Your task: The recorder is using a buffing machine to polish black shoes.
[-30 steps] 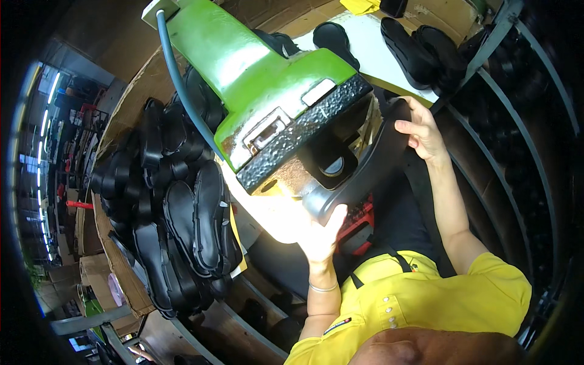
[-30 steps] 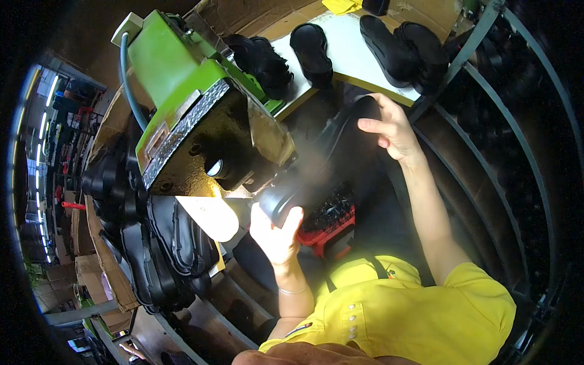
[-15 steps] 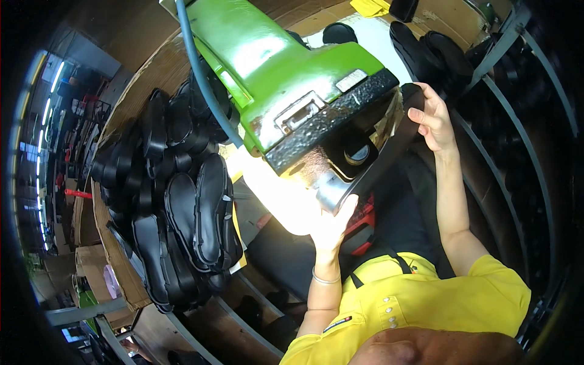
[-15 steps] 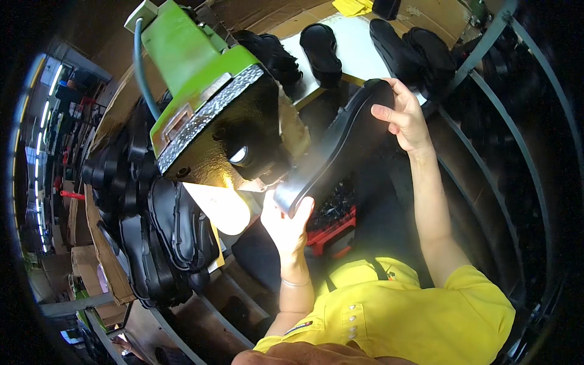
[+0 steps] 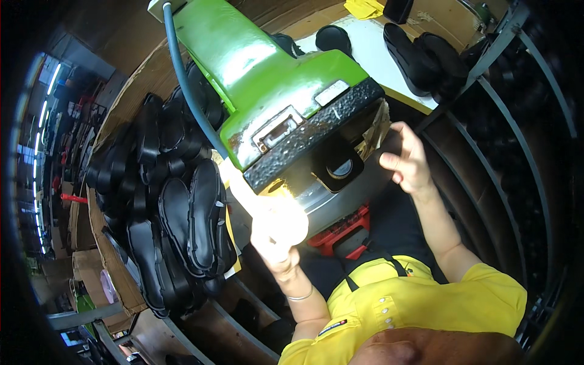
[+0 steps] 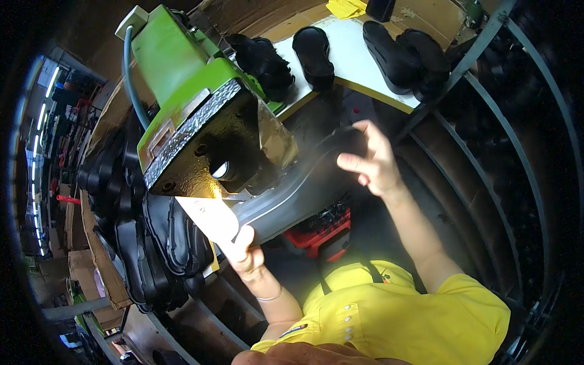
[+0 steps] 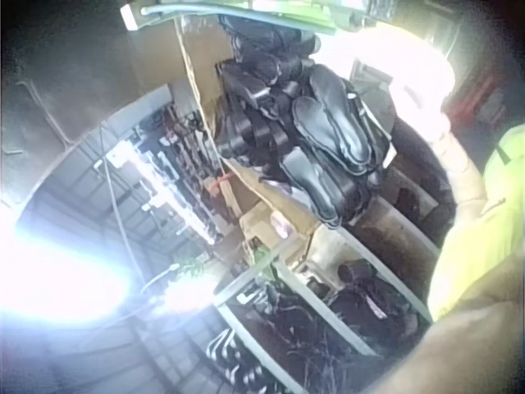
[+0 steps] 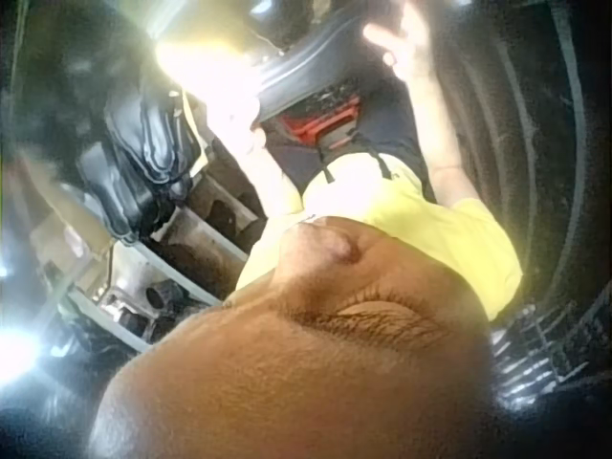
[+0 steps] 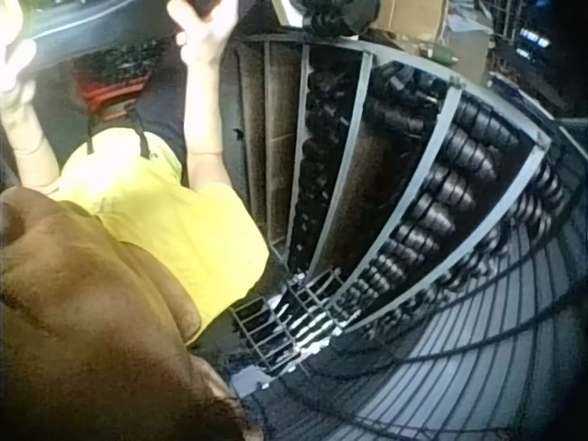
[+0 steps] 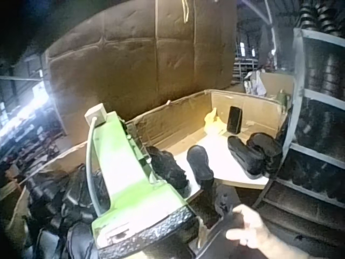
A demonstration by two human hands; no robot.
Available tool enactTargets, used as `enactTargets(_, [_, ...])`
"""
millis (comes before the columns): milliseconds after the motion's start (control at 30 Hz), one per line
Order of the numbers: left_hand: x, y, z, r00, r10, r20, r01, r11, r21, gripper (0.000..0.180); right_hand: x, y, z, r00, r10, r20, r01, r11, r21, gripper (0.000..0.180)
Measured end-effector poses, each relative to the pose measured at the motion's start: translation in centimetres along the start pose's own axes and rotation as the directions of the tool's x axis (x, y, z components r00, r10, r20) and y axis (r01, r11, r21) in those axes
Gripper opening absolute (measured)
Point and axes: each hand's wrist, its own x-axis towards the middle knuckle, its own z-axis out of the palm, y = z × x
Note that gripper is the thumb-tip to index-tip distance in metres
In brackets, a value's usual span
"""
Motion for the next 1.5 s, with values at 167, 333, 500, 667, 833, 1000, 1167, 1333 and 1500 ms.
enactTargets(167, [0.3,0.9,-0.1,0.993,0.117,0.004,-0.117,0.988,0.103,0.045,-1.2,0.9,1.0,0.998,0.026,-0.055,-0.022,0.997,0.075,0.041])
enactTargets(333, [-1.0,2.1,0.6,0.985,0.161,-0.053,-0.140,0.951,0.277,0.039,-0.6,1.4,1.2,0.990,0.128,-0.052,-0.124,0.989,0.079,0.038])
enactTargets(500, [-2.3,3.0,-1.5,0.984,0.085,-0.155,-0.032,0.949,0.314,0.039,-0.7,2.5,3.0,0.987,0.158,0.006,-0.158,0.980,0.120,0.042])
enactTargets(667, [-3.5,3.3,-3.9,0.973,-0.060,-0.223,0.106,0.974,0.202,0.043,-1.4,3.1,4.4,0.975,0.220,0.039,-0.223,0.971,0.084,0.043])
enactTargets(833, [-4.2,2.2,-7.3,0.997,-0.023,-0.067,0.045,0.936,0.350,0.047,-1.5,3.7,5.2,0.988,0.000,0.157,0.016,0.995,-0.099,0.044])
enactTargets(1000, [-1.4,1.7,-2.2,0.946,-0.135,0.296,-0.183,0.532,0.826,0.055,-0.8,3.5,4.4,0.975,-0.070,0.211,0.118,0.967,-0.228,0.042])
enactTargets(1167, [0.9,-0.8,3.5,0.791,0.229,0.567,-0.496,-0.301,0.814,0.056,-0.4,2.6,3.4,0.997,-0.044,0.070,0.041,0.998,0.041,0.038])
enactTargets(1333, [2.1,-0.8,0.8,0.660,-0.038,0.750,-0.390,-0.871,0.298,0.086,-1.6,2.9,4.7,0.997,0.055,0.045,-0.055,0.998,-0.011,0.042])
enactTargets(1500, [2.0,2.6,-0.7,0.869,-0.003,0.495,-0.446,0.433,0.784,0.032,-2.5,3.5,6.4,0.985,0.054,0.164,-0.025,0.984,-0.174,0.045])
